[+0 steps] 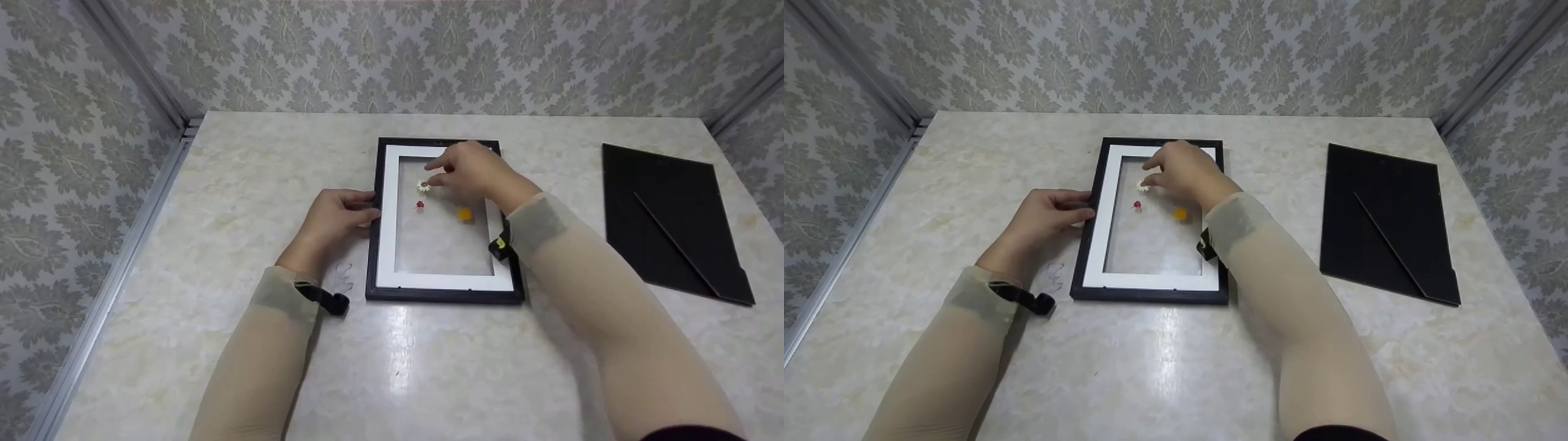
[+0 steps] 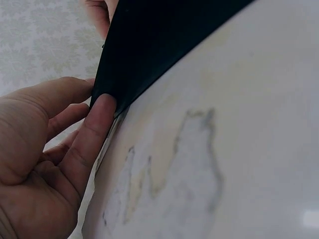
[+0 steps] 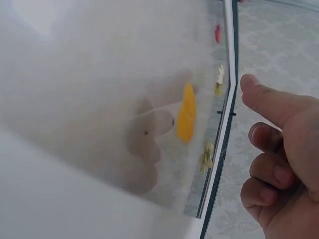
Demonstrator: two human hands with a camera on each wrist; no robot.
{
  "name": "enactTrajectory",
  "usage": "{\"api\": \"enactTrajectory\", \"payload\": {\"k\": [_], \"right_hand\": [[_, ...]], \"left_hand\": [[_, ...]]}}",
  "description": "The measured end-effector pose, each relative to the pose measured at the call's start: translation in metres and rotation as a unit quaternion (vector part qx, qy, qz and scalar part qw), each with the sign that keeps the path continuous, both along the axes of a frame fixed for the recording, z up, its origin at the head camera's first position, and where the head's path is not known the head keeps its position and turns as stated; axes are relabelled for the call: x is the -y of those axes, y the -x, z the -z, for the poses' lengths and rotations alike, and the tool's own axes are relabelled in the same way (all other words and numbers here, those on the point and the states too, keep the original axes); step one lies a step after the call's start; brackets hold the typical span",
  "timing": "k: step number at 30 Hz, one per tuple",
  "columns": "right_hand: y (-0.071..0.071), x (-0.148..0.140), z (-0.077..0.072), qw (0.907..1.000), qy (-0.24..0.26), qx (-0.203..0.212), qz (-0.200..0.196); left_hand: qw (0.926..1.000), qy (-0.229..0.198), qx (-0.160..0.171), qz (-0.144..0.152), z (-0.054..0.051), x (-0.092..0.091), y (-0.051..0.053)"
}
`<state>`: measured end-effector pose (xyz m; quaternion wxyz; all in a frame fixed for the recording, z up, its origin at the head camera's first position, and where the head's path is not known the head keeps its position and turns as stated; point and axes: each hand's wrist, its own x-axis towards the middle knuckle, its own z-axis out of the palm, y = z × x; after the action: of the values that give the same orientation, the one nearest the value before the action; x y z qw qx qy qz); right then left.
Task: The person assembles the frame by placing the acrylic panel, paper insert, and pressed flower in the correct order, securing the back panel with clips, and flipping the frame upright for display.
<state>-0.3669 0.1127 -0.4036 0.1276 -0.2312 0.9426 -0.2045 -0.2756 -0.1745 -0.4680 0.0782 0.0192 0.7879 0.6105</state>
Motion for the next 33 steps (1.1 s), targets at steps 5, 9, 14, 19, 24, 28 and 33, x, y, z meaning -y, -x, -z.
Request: {"api": "enactTrajectory", "payload": {"k": [5,9,14,19,24,28,33], "right_hand": [[-0.005,-0.035,0.005,0.9964,0.074,-0.036,0.019],[-0.019,-0.072,0.008,0.9909,0.111,-0.043,0.062],[-0.042,-0.119,0.010,0.9834,0.133,-0.050,0.113],[-0.063,-0.158,0.011,0.9783,0.139,-0.066,0.139],[-0.083,-0.195,0.005,0.9736,0.133,-0.080,0.167],[-0.094,-0.219,0.002,0.9673,0.128,-0.076,0.206],[-0.094,-0.251,0.006,0.9589,0.122,-0.058,0.250]], "left_hand": [[1.0000,-0.005,0.004,0.003,0.000,-0.001,0.000],[0.9999,-0.005,0.010,0.003,-0.001,-0.003,-0.001],[0.9997,-0.018,0.019,0.004,-0.004,-0.003,-0.002],[0.9999,-0.007,0.013,0.003,-0.003,0.001,0.001],[0.9999,-0.003,0.013,0.002,-0.001,0.002,0.002],[0.9999,0.013,0.002,0.003,0.000,0.002,0.002],[0.9999,0.014,0.002,0.007,0.001,0.001,0.003]]}}
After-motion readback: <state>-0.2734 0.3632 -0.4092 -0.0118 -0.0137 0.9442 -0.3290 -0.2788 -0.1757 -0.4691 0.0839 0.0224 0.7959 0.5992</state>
